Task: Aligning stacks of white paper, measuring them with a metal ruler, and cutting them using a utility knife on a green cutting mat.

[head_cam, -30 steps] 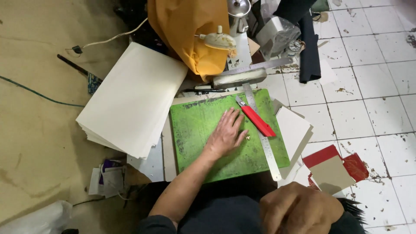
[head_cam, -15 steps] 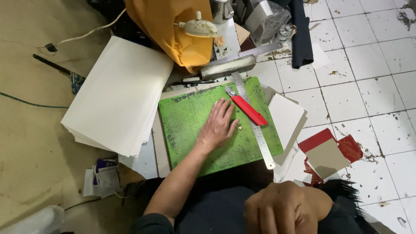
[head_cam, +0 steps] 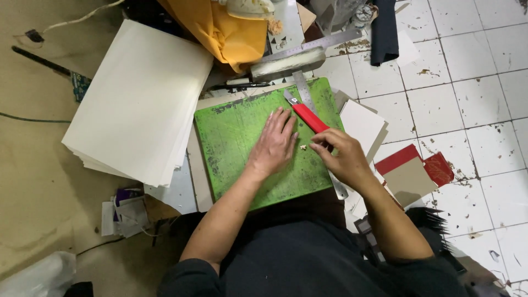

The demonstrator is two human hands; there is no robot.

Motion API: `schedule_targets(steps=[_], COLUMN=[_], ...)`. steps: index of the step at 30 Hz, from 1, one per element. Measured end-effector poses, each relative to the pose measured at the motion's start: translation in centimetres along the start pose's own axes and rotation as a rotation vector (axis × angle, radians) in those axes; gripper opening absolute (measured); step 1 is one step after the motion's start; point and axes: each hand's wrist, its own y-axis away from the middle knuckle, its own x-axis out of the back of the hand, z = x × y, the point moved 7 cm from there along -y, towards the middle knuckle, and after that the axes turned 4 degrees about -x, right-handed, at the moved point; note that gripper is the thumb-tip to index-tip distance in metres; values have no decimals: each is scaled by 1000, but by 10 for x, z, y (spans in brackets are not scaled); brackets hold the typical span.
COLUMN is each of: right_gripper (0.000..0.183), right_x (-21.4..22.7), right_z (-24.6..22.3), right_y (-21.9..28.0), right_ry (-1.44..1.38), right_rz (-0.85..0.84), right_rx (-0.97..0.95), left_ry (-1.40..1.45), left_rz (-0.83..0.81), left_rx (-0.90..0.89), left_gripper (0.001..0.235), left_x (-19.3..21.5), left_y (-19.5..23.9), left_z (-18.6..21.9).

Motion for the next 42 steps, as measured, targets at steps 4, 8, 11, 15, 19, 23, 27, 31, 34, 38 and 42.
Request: schedule_targets(steps=[4, 8, 11, 15, 19, 23, 27, 31, 34, 38, 42], right_gripper=[17, 19, 14, 11, 11, 8, 9, 18, 16, 37, 24], right_x=[-39, -51, -57, -58, -53, -24, 7, 26, 24, 26, 26], right_z=[48, 57, 73, 80, 74, 4, -99, -193, -209, -206, -186], right_y=[14, 15, 19, 19, 15, 5, 17, 32, 37, 54, 36], right_ry=[255, 350, 391, 410, 368, -121, -491, -1052, -1202, -1211, -1074], right_rz=[-84, -85, -68, -38, -19, -51, -77, -459, -880, -1039, -611], right_rx=[31, 59, 30, 70, 69, -105, -4, 249, 459, 651, 450], left_ry=[-28, 4, 24, 67, 51, 123, 205, 246, 230, 142, 1], left_rz=[50, 53, 21, 40, 179, 212, 185, 226, 298, 407, 523], left_rx=[-38, -29, -3, 7, -55, -58, -30, 35, 115, 327, 346], left_gripper=[42, 41, 43, 43, 38, 35, 35, 39, 38, 37, 37], left_x=[2, 7, 4, -3, -7, 6, 20, 70, 106, 176, 217], left_y=[0, 0, 1, 3, 4, 5, 5, 12, 26, 55, 85], left_z=[2, 3, 2, -3, -6, -5, -9, -9, -31, -75, -152])
